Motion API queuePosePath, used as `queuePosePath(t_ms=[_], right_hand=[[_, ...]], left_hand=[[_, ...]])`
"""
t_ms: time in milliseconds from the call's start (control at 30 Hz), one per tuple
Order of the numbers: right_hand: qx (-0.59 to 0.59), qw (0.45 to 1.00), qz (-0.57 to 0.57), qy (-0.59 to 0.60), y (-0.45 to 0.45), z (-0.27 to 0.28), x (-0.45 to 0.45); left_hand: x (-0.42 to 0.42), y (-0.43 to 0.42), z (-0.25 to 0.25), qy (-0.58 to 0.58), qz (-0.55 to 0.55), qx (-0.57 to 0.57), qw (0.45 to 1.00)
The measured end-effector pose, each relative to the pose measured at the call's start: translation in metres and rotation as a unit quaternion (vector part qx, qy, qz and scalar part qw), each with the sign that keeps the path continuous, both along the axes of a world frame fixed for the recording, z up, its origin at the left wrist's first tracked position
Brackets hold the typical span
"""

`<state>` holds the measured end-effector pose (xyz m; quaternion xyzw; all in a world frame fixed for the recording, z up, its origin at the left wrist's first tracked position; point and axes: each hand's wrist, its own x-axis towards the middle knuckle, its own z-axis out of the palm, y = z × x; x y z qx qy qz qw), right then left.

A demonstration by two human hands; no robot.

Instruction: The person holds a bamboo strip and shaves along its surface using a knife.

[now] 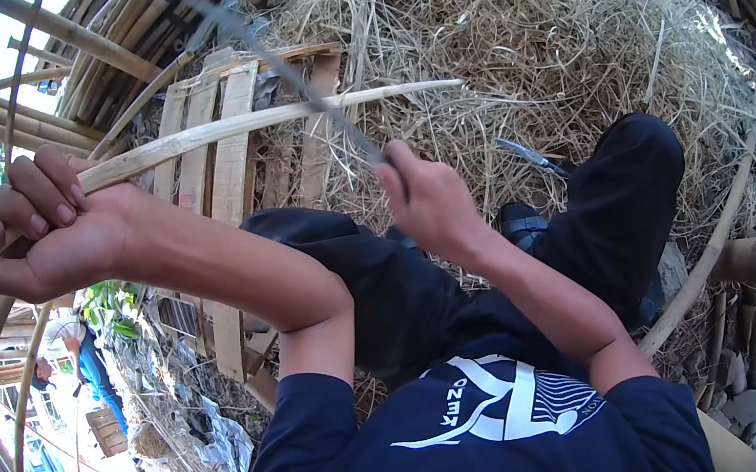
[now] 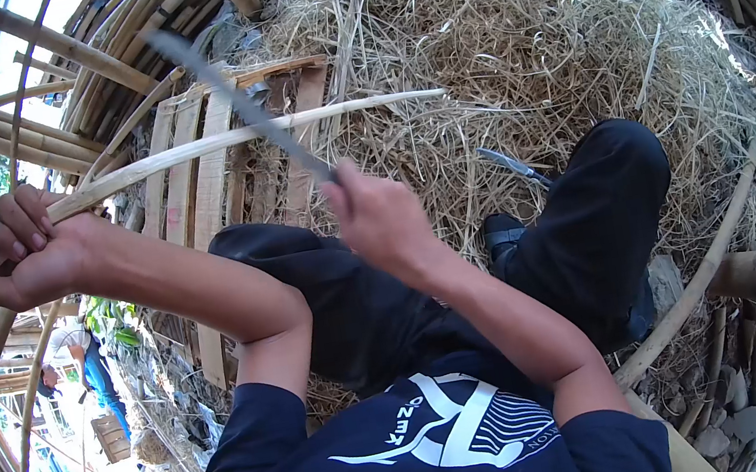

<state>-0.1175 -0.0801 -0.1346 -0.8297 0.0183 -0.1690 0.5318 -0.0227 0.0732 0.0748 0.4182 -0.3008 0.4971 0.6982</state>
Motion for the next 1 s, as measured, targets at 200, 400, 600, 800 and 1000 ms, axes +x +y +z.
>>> queuePosePath(t_ms=[200, 400, 600, 800, 1000], right_hand=[[0.012, 0.994, -0.063, 0.093, -0.021, -0.009, 0.000], [0.020, 0.997, 0.012, -0.069, 0.002, 0.002, -0.001], [0.018, 0.989, -0.108, 0.104, -0.031, -0.055, 0.010], [0.065, 0.998, -0.022, -0.003, -0.002, -0.004, 0.003], [0.024, 0.999, -0.022, -0.017, -0.015, -0.055, 0.012]], left_hand=[[0.001, 0.002, 0.001, -0.013, -0.046, 0.004, 0.999], [-0.001, 0.001, 0.005, -0.010, -0.064, 0.020, 0.998], [0.003, 0.003, 0.002, -0.002, -0.024, 0.005, 1.000], [0.004, -0.004, 0.004, -0.005, -0.036, 0.006, 0.999], [0.006, 0.003, 0.001, 0.019, -0.012, -0.013, 1.000]])
